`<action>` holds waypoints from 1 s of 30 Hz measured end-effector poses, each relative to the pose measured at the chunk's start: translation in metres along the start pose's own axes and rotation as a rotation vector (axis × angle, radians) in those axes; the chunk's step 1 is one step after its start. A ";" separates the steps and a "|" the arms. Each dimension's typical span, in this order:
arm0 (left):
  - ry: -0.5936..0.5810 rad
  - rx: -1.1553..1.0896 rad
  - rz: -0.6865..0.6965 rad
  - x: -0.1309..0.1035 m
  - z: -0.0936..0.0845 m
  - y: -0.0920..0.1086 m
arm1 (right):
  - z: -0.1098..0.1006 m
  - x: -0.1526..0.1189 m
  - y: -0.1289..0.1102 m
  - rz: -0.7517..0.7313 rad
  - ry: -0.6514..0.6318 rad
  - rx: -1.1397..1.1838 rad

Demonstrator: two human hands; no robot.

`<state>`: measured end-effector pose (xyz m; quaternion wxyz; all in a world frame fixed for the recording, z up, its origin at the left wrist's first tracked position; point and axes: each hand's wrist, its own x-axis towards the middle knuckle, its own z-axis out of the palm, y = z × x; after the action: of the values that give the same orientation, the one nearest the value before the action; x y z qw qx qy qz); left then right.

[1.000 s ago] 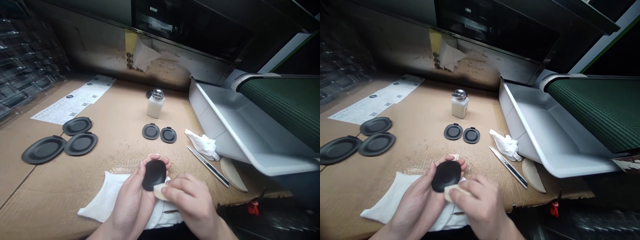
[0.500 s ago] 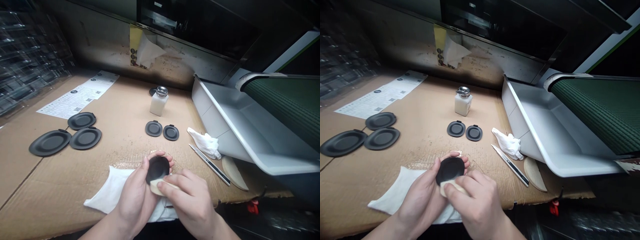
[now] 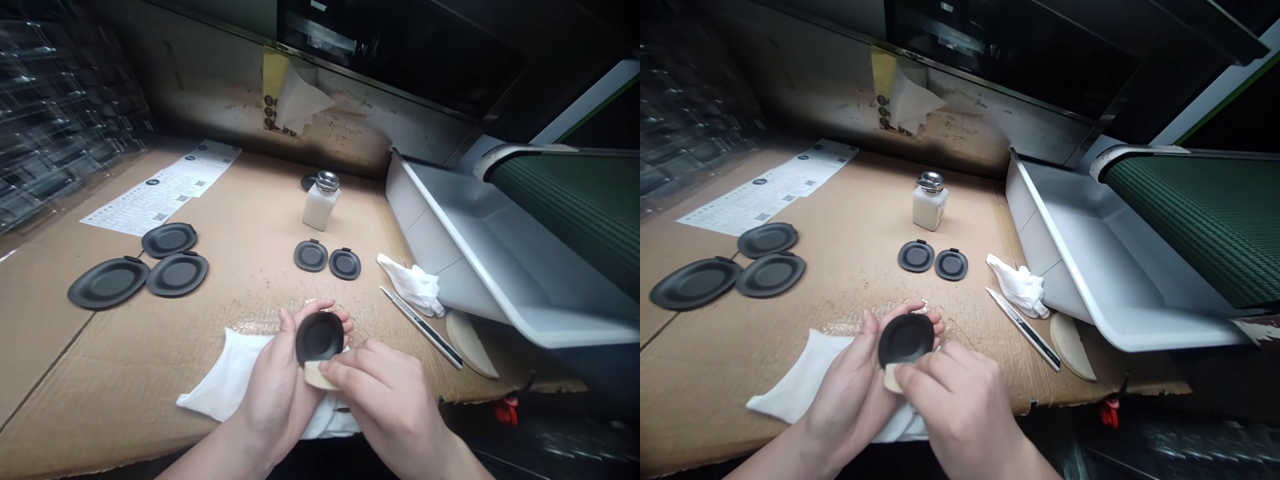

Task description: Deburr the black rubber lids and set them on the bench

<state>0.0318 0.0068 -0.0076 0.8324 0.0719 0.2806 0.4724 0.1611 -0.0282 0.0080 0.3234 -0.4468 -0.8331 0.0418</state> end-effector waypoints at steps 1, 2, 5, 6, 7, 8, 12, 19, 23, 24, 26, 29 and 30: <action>0.009 0.004 0.000 0.000 0.001 0.000 | -0.005 -0.002 0.003 0.033 -0.015 0.008; 0.011 0.006 0.002 0.000 0.001 0.000 | -0.009 -0.003 0.006 0.080 -0.009 0.020; 0.005 0.000 0.004 -0.001 0.002 0.000 | -0.009 0.000 0.011 0.224 0.078 0.049; 0.005 -0.001 0.003 -0.001 0.002 0.000 | -0.005 0.003 0.010 0.244 0.114 0.050; 0.004 0.000 0.004 -0.001 0.002 0.000 | 0.000 0.005 0.008 0.247 0.143 0.046; 0.002 0.002 0.009 -0.001 0.002 0.000 | 0.006 0.007 0.006 0.238 0.163 0.044; -0.029 0.019 0.016 -0.002 0.000 -0.001 | 0.019 0.005 -0.003 0.155 0.145 0.056; -0.079 0.094 0.050 0.002 0.000 -0.004 | -0.006 -0.005 0.011 -0.034 -0.014 -0.277; -0.096 0.103 0.058 0.000 0.000 -0.003 | -0.011 0.008 0.020 -0.165 0.030 -0.428; -0.088 0.097 0.058 0.000 -0.001 -0.003 | -0.010 0.011 0.021 -0.181 0.051 -0.428; -0.065 0.080 0.045 -0.001 -0.001 -0.003 | -0.008 0.013 0.021 -0.168 0.091 -0.378; -0.044 0.044 0.012 -0.001 -0.001 -0.002 | -0.001 0.011 0.016 -0.058 0.140 -0.214; -0.047 0.034 0.006 -0.001 -0.001 -0.002 | 0.002 0.010 0.014 -0.015 0.152 -0.168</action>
<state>0.0325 0.0046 -0.0085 0.8361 0.0981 0.2687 0.4681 0.1658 -0.0121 0.0063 0.3472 -0.4680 -0.8101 -0.0644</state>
